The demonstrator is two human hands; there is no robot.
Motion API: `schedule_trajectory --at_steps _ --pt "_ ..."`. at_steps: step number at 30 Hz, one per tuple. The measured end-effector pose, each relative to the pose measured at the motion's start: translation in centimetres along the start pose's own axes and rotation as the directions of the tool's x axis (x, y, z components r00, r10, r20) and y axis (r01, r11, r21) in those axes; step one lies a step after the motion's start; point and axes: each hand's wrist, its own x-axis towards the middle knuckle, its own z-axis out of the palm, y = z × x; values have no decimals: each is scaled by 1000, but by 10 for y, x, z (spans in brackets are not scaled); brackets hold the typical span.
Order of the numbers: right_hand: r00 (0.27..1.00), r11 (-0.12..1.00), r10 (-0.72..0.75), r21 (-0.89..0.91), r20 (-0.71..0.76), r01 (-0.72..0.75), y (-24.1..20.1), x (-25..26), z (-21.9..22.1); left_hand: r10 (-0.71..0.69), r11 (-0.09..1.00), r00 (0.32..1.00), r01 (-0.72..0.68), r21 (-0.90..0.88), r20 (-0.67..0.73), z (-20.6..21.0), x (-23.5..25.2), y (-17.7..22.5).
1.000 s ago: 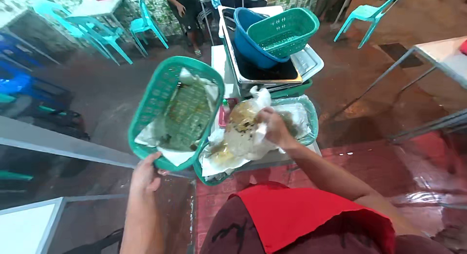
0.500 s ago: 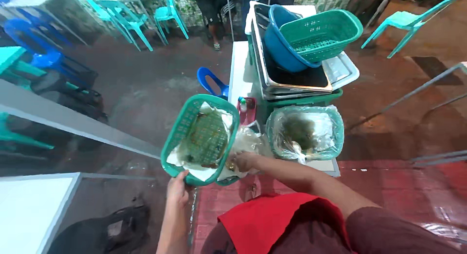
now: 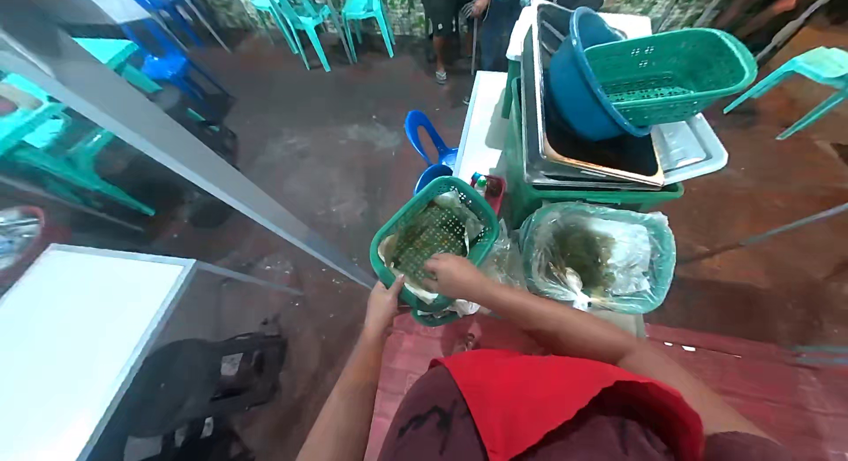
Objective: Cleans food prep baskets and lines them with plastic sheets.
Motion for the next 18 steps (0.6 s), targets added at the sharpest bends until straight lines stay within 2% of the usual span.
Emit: schedule_trajectory --at_steps 4,7,9,13,15,18 --pt "999 993 -41 -113 7 41 -10 42 23 47 999 998 -48 25 36 13 -17 -2" --pt "989 969 -139 -199 41 145 -8 53 23 50 999 997 -51 15 50 15 -24 -5" --pt "981 960 -192 -208 3 189 -2 53 16 42 999 998 -40 -30 42 11 -23 -8" --pt "966 977 -158 -174 -205 123 11 26 -28 33 998 998 -36 -59 -49 -17 -17 -14" --pt "934 987 -115 -146 -337 68 33 9 -57 -8 999 995 3 -51 -104 -35 -12 -17" --pt "899 996 -36 -92 -436 -4 61 -31 -107 -63 996 988 54 -69 -143 -62 -9 -20"
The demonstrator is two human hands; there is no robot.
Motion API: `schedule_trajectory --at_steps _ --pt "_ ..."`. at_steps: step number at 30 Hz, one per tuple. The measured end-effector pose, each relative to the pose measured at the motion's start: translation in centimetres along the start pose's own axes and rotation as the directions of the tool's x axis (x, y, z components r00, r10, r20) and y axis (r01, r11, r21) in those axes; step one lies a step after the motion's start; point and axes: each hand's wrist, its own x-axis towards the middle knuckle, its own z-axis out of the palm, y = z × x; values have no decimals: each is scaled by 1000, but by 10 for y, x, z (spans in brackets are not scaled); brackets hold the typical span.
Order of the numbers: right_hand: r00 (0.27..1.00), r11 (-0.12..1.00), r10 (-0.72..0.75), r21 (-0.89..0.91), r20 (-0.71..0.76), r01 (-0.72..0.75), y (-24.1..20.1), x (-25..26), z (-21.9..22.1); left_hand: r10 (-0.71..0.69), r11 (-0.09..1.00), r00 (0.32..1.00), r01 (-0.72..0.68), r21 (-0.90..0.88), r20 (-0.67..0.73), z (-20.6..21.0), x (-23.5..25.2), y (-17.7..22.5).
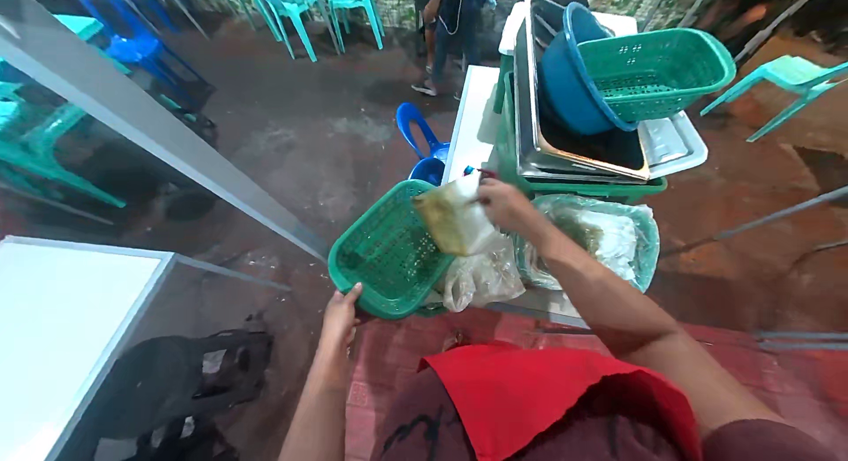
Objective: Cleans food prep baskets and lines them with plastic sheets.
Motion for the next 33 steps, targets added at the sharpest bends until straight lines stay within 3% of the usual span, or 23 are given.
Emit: schedule_trajectory --at_steps 5,10,13,17,20,22,24,29,33 --pt "988 999 29 -10 -150 -31 34 -35 -58 -7 1000 999 7 10 -47 -39 10 -8" --pt "994 991 109 -80 2 -109 20 -52 -63 13 999 994 -8 50 -110 -70 9 -5" --pt "969 953 197 -262 147 -154 0 -46 -18 33 999 989 -27 43 -142 -80 6 -3" --pt "940 938 174 -341 294 -67 9 -31 99 45 999 987 -41 26 -155 -77 3 5" --pt "839 932 253 -355 482 -77 13 -26 154 70 998 989 -70 5 -134 -70 1 10" --pt "744 909 331 -408 580 -87 15 -26 165 96 995 989 -98 -14 -110 -64 -4 14" --pt "716 917 349 -379 605 -127 15 -24 150 131 991 988 -132 -7 -78 -60 -8 23" --pt "880 960 243 -232 407 -158 -3 -38 76 222 975 972 -221 -28 71 -51 -12 70" --pt "939 970 202 75 278 -230 7 -93 21 372 925 902 -380 -7 218 -4 -14 150"
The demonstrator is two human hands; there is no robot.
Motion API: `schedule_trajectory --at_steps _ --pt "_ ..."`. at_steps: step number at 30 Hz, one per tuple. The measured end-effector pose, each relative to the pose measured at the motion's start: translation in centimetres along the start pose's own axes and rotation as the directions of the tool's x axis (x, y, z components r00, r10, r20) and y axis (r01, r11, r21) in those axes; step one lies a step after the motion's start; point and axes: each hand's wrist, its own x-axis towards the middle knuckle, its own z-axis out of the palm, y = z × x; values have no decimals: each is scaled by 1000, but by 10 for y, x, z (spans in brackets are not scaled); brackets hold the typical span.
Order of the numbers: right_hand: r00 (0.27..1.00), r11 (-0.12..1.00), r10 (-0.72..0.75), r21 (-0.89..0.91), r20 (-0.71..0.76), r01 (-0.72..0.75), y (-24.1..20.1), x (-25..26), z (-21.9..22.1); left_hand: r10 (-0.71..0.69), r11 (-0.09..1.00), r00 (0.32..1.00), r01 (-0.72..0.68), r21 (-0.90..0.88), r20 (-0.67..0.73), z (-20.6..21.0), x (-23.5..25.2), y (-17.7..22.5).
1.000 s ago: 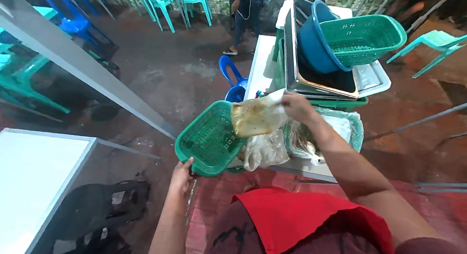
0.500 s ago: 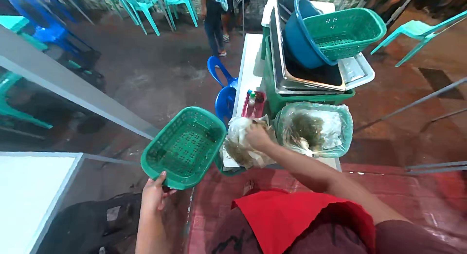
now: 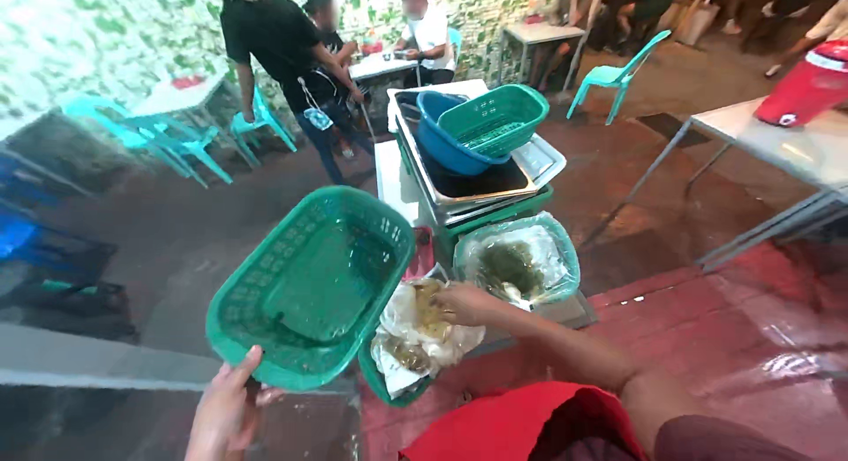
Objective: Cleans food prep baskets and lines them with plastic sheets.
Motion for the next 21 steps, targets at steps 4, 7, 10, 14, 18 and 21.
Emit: schedule_trajectory --at_steps 4,7,10,14,18,21 --pt "981 929 97 369 -168 -29 43 -75 -24 121 990 979 -131 51 164 85 42 84" --pt "798 803 388 594 -461 -48 48 -119 -81 158 984 945 -175 35 288 167 66 128" --pt "496 735 548 671 -674 99 60 -143 -159 129 986 879 -165 39 459 244 78 152" --pt "429 705 635 709 -642 18 77 -148 -249 118 983 778 -178 36 617 338 89 160" --pt "243 673 715 740 -656 16 116 -130 -305 194 962 668 -272 -8 718 404 109 173" --pt "144 638 750 764 -645 98 132 -109 -341 304 934 707 -353 -53 638 426 115 196"
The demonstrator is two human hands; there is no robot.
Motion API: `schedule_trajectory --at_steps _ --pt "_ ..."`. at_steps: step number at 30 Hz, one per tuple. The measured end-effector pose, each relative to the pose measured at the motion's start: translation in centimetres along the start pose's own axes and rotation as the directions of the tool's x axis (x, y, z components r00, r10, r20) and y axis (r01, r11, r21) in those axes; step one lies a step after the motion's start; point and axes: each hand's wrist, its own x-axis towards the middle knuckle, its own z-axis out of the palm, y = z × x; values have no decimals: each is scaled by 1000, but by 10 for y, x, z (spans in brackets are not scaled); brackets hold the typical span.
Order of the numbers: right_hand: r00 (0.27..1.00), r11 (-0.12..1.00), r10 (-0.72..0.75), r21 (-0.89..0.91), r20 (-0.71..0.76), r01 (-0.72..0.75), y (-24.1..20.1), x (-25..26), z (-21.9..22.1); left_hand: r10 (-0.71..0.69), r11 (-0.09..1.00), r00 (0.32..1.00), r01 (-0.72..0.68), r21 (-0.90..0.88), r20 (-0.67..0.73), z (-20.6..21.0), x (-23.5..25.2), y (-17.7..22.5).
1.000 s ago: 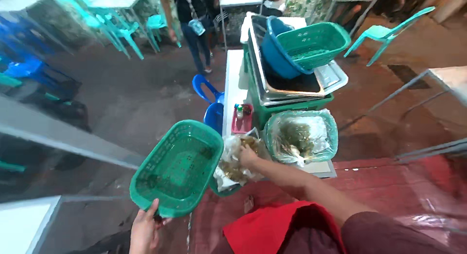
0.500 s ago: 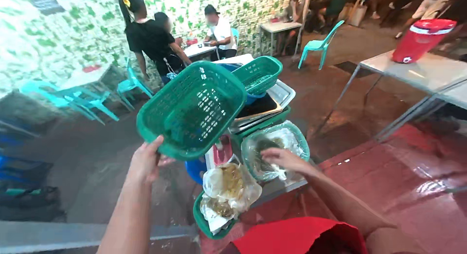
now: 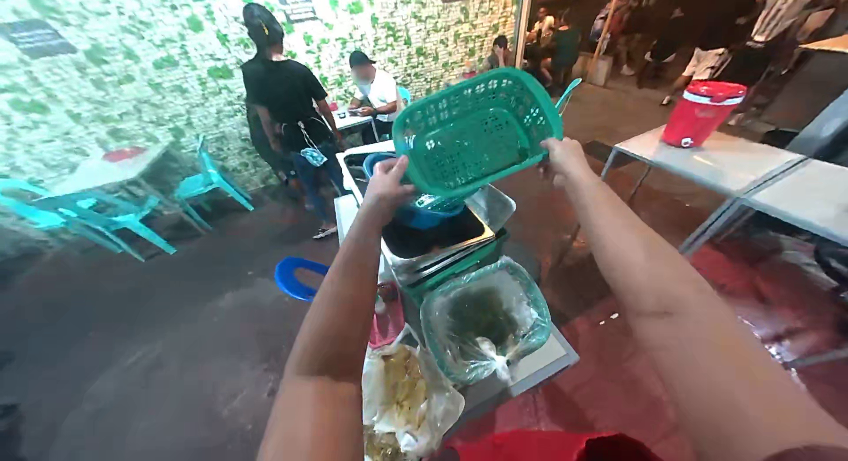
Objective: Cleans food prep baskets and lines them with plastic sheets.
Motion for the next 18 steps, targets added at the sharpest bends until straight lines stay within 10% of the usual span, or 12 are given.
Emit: schedule_trajectory --at_steps 5,12,18 --pt "1000 996 8 85 -24 -6 -12 65 64 221 963 975 -222 154 26 -37 -55 -16" --pt "975 943 87 -333 202 -15 24 108 128 -135 965 986 155 214 -102 -105 -212 -137" --pt "959 858 -187 -439 215 265 36 66 87 -357 903 854 420 95 -378 -134 -321 -190"
